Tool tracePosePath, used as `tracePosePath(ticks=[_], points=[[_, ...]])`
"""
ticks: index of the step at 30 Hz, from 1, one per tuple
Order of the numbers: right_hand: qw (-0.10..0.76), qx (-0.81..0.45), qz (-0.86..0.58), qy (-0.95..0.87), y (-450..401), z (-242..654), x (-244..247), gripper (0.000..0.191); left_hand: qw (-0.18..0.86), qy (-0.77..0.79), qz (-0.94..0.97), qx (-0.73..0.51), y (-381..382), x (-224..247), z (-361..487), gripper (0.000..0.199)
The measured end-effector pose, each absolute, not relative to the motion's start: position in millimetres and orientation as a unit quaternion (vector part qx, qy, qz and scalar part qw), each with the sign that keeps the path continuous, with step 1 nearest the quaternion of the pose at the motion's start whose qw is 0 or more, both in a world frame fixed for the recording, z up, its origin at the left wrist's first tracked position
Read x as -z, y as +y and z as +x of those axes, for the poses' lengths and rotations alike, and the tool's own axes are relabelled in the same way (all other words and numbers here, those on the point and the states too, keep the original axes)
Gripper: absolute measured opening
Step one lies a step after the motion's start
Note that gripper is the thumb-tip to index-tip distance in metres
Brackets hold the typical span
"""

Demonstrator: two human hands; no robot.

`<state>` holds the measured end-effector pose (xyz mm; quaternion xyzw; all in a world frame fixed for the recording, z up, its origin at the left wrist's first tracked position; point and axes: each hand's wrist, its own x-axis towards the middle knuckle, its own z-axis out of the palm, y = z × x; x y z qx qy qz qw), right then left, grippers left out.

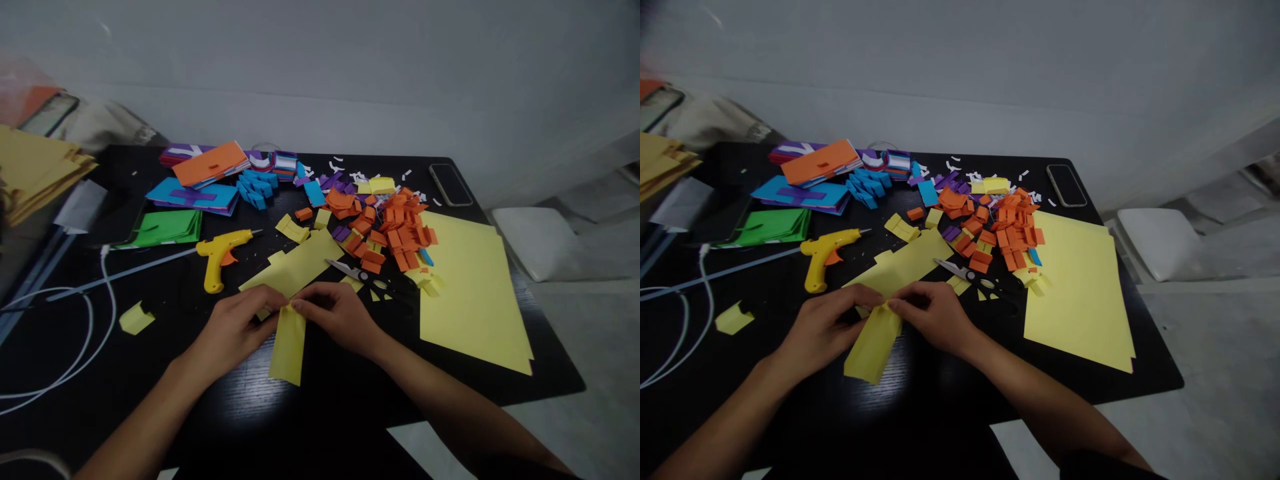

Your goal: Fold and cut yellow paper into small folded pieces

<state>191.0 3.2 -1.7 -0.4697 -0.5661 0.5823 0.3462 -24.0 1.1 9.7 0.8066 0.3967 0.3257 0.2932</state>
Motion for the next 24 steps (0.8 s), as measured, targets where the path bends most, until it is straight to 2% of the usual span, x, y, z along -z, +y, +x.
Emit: tracePosePath(ticks=[10,17,20,24], points=[[0.376,-0.563,-0.479,-0.559,1.3,187.8,-0.1,0.014,0.297,0.413,0.793,-0.335,0.3,-7.9,-24.4,0.014],[0.359,-0.555,-0.48,-0.577,-0.9,187.1,2.2,0.017,0.286,0.406,0.798,-0.34,0.6,-5.6,-24.1,0.013],[0.366,-0.55,-0.484,-0.574,-1.9,186.5,3.0,0.017,0.322,0.43,0.773,-0.339,-1.1,-6.2,-21.7,0.013],[0.395,-0.531,-0.484,-0.573,-2.3,185.9,1.0,0.013,0.443,0.479,0.669,-0.356,-2.2,-7.8,-16.5,0.008]])
